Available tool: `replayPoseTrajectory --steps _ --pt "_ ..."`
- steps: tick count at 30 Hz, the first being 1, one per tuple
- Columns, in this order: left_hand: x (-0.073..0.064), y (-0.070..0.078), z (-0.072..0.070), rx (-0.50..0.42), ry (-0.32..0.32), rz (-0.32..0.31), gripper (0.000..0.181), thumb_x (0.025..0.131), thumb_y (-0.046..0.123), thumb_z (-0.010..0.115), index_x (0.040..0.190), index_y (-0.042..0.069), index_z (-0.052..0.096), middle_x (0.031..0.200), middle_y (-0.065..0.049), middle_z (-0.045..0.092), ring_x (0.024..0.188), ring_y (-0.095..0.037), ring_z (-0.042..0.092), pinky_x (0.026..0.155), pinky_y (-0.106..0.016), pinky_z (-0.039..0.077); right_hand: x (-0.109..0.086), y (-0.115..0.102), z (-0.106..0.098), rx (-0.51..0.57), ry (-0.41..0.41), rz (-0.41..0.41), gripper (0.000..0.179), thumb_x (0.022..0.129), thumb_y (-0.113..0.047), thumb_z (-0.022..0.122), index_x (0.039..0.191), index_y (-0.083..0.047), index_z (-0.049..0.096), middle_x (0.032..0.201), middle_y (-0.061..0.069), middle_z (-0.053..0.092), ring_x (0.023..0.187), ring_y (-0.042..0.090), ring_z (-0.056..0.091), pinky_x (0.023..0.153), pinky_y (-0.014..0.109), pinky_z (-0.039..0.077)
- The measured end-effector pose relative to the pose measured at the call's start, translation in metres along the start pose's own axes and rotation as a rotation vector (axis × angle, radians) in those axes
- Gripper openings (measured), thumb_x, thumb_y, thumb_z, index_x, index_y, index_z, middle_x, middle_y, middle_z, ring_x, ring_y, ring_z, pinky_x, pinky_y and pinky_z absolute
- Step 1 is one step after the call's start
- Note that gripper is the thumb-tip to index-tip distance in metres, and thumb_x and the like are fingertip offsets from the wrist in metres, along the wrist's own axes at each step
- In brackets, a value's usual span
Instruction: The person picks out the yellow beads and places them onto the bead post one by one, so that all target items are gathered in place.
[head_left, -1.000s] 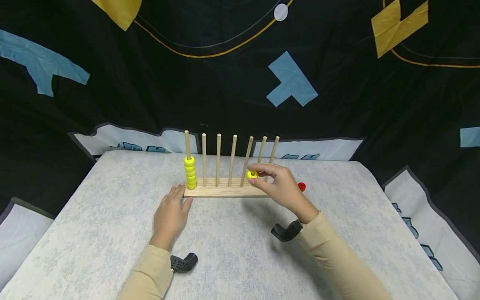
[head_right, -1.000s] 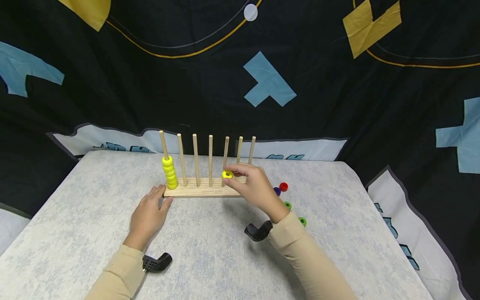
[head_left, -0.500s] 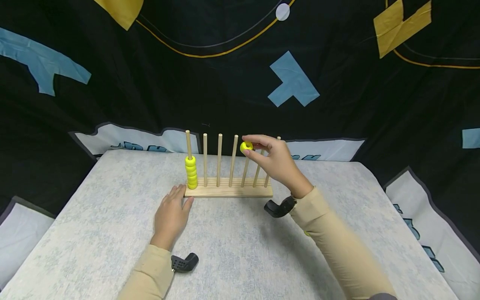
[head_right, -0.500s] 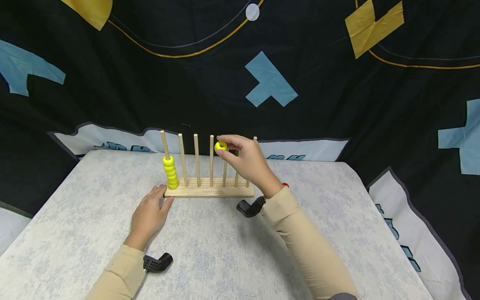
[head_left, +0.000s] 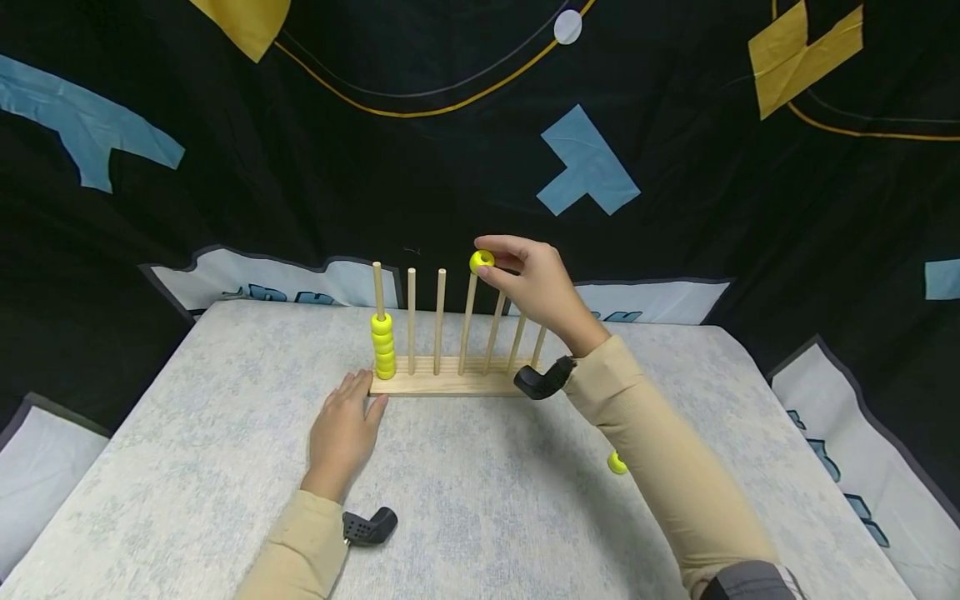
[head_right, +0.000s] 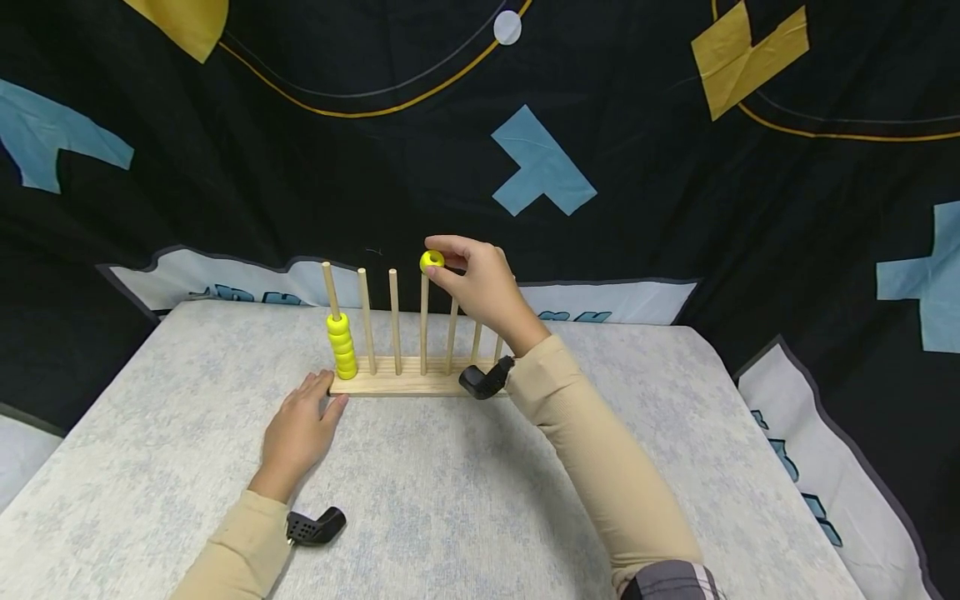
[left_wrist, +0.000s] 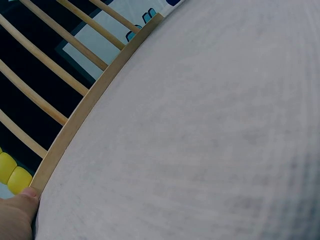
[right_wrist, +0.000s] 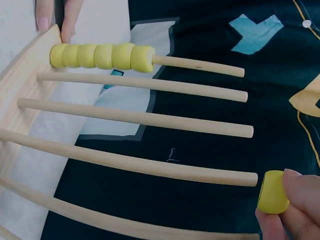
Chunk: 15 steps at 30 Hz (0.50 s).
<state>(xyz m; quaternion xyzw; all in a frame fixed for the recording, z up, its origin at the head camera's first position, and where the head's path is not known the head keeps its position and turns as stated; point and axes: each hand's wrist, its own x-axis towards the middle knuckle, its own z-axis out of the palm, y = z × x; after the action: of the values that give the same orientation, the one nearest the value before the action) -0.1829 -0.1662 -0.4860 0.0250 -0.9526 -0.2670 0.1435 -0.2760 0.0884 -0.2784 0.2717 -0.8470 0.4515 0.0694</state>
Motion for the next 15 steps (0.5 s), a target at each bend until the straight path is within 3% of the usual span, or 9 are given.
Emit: replayPoseTrajectory --steps 9,15 --pt "0.0 0.0 0.001 0.0 0.002 -0.001 0.057 0.102 0.031 0.056 0.146 -0.004 0.043 0.152 -0.022 0.044 0.145 -0.04 0.037 0.121 -0.056 0.027 0.022 -0.01 0.017 -0.023 -0.045 0.021 0.04 0.093 -0.015 0.071 0.132 -0.011 0.063 0.134 0.004 0.065 0.118 0.014 0.066 0.095 0.023 0.057" --pt "0.0 0.0 0.001 -0.001 -0.002 -0.002 0.057 0.102 0.03 0.056 0.146 -0.005 0.043 0.151 -0.023 0.044 0.145 -0.041 0.036 0.121 -0.056 0.027 0.033 -0.019 0.036 -0.066 -0.076 -0.018 0.04 0.095 -0.019 0.069 0.133 -0.012 0.063 0.134 0.003 0.065 0.118 0.012 0.066 0.094 0.018 0.056"
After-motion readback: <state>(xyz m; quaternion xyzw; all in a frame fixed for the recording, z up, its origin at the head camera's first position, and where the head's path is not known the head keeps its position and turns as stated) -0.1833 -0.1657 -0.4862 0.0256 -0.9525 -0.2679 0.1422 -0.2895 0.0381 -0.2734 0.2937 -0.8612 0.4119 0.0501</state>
